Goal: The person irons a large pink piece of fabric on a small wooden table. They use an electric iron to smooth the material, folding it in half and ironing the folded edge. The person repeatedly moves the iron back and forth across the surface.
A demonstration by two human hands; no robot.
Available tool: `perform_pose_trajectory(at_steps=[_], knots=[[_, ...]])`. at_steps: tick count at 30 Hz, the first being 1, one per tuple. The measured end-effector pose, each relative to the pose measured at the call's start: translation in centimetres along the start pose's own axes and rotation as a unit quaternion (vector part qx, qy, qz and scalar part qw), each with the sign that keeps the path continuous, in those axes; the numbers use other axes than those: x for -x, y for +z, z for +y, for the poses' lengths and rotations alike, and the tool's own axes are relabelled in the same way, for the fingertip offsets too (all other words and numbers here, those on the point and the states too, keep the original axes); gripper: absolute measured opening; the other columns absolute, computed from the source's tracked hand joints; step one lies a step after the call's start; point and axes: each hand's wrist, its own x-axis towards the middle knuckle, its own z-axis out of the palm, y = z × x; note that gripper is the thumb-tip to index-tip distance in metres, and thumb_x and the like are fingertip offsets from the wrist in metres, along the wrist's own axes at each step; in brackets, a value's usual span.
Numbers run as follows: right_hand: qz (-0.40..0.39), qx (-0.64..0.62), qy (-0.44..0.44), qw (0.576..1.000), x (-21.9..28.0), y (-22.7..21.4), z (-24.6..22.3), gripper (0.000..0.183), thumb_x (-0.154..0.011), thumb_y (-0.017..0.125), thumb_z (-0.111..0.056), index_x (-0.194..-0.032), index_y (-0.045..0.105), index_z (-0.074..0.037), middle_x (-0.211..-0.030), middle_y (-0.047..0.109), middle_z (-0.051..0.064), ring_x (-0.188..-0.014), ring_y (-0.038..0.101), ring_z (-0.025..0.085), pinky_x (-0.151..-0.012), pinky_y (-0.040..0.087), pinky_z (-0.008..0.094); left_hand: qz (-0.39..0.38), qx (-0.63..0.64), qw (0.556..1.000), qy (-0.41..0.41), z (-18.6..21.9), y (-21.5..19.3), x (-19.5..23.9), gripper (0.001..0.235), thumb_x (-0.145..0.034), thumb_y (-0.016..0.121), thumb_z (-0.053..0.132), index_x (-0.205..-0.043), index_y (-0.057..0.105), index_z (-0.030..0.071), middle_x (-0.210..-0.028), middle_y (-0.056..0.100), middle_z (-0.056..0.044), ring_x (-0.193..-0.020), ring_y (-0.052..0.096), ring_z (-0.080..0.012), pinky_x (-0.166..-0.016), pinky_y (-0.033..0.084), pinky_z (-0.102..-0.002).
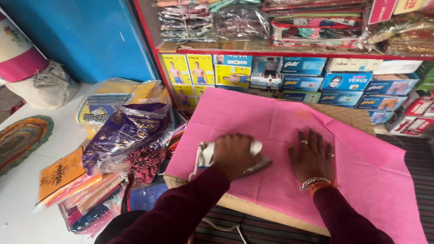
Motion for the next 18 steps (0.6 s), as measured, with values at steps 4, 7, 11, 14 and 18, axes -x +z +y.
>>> perform_pose_trajectory(at_steps=[4,7,11,14,18], knots=[[-0.011,-0.002,0.007,1.0,-0.1,-0.7,-0.6,0.072,-0.1,0.034,-0.059,-0.158,0.037,-0.017,-0.165,0.03,0.017,-0.151,0.026,0.039,-0.121,0.016,0.059,0.084,-0.013,0.996,-0.023,0.9,1.3,-3.2,0.032,-0.073,0.079,0.045,-0.078,0.074,0.015,-0.075,0.073,-0.011,-0.067,0.073,-0.0311,-0.062,0.057,-0.046],[-0.008,-0.005,0.004,1.0,-0.1,-1.1,-0.6,0.071,-0.1,0.034,-0.058,-0.157,0.037,-0.016,-0.164,0.03,0.018,-0.151,0.026,0.04,-0.12,0.016,0.059,0.088,-0.017,0.995,-0.032,1.3,1.3,-4.2,0.034,-0.072,0.08,0.046,-0.076,0.074,0.013,-0.075,0.073,-0.012,-0.067,0.073,-0.0314,-0.062,0.057,-0.046],[0.013,-0.018,0.003,1.0,0.2,-0.9,-0.7,0.07,-0.101,0.036,-0.057,-0.156,0.039,-0.015,-0.163,0.032,0.019,-0.15,0.027,0.041,-0.12,0.017,0.059,0.074,0.006,0.997,0.003,1.1,0.3,-1.5,0.032,-0.068,0.082,0.044,-0.074,0.074,0.014,-0.073,0.074,-0.012,-0.067,0.073,-0.0315,-0.061,0.057,-0.046],[0.024,-0.014,0.006,1.0,0.0,-0.6,-0.2,0.067,-0.102,0.036,-0.053,-0.156,0.041,-0.013,-0.163,0.034,0.019,-0.15,0.029,0.039,-0.121,0.018,0.059,0.034,-0.015,0.999,-0.026,1.8,0.4,-0.3,0.034,-0.069,0.082,0.046,-0.077,0.074,0.015,-0.073,0.074,-0.012,-0.068,0.073,-0.0306,-0.062,0.057,-0.045],[0.016,-0.005,0.004,1.0,0.1,-0.1,-0.5,0.064,-0.102,0.036,-0.049,-0.156,0.04,-0.014,-0.163,0.034,0.018,-0.151,0.029,0.038,-0.121,0.018,0.06,0.072,-0.05,0.994,-0.069,2.5,2.2,-1.4,0.034,-0.075,0.081,0.047,-0.077,0.074,0.014,-0.074,0.074,-0.011,-0.066,0.073,-0.0296,-0.062,0.057,-0.043]])
